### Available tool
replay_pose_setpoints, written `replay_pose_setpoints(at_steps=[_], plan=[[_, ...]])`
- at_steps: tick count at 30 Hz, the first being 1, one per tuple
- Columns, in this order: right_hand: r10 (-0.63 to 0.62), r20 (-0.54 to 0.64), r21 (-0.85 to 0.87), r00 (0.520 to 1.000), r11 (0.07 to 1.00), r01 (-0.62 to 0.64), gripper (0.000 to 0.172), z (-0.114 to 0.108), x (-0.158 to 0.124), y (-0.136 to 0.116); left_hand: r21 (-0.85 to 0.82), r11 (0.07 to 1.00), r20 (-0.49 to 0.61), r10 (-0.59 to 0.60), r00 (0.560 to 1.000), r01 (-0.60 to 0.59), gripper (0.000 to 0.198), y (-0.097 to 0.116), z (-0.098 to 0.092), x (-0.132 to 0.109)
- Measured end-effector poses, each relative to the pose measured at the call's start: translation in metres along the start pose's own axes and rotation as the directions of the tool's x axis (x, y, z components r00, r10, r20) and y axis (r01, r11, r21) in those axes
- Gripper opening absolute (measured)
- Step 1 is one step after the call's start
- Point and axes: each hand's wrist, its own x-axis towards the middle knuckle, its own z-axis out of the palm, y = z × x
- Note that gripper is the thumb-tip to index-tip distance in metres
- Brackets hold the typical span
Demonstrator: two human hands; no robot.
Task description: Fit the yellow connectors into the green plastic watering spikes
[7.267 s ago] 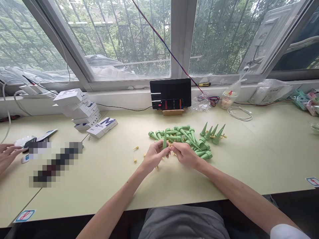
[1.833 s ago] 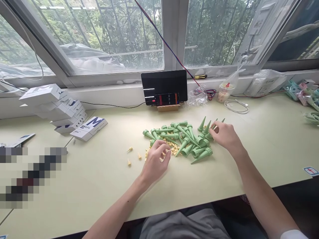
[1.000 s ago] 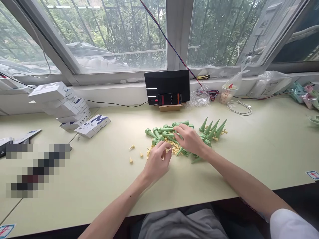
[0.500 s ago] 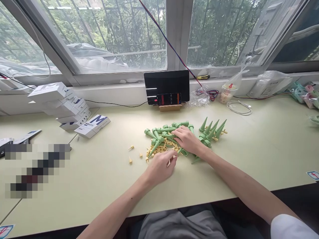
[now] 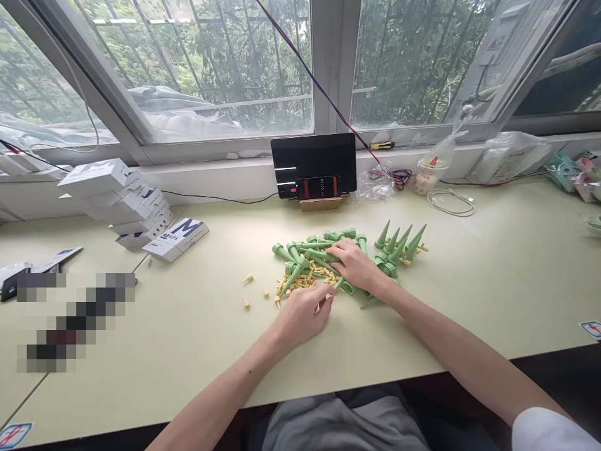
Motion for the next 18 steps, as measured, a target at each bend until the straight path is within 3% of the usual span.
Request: replay_pose_setpoints(at_steps=[10, 15, 18], plan=[[-0.022, -0.066, 0.037, 0.998, 0.999, 0.024, 0.019, -0.007, -0.006, -0.005, -0.094, 0.992, -0.016, -0.086, 0.996, 0.084, 0.015, -0.001, -0.005, 0.003], [-0.04, -0.206, 0.073, 0.978, 0.996, 0.057, 0.022, -0.012, -0.009, -0.015, -0.312, 0.932, -0.108, -0.23, 0.967, 0.186, 0.017, -0.003, -0.013, 0.008], [-0.057, -0.283, 0.142, 0.958, 0.985, 0.101, 0.024, -0.01, -0.012, -0.025, -0.514, 0.817, -0.13, -0.375, 0.918, 0.261, 0.026, -0.004, -0.018, 0.011]])
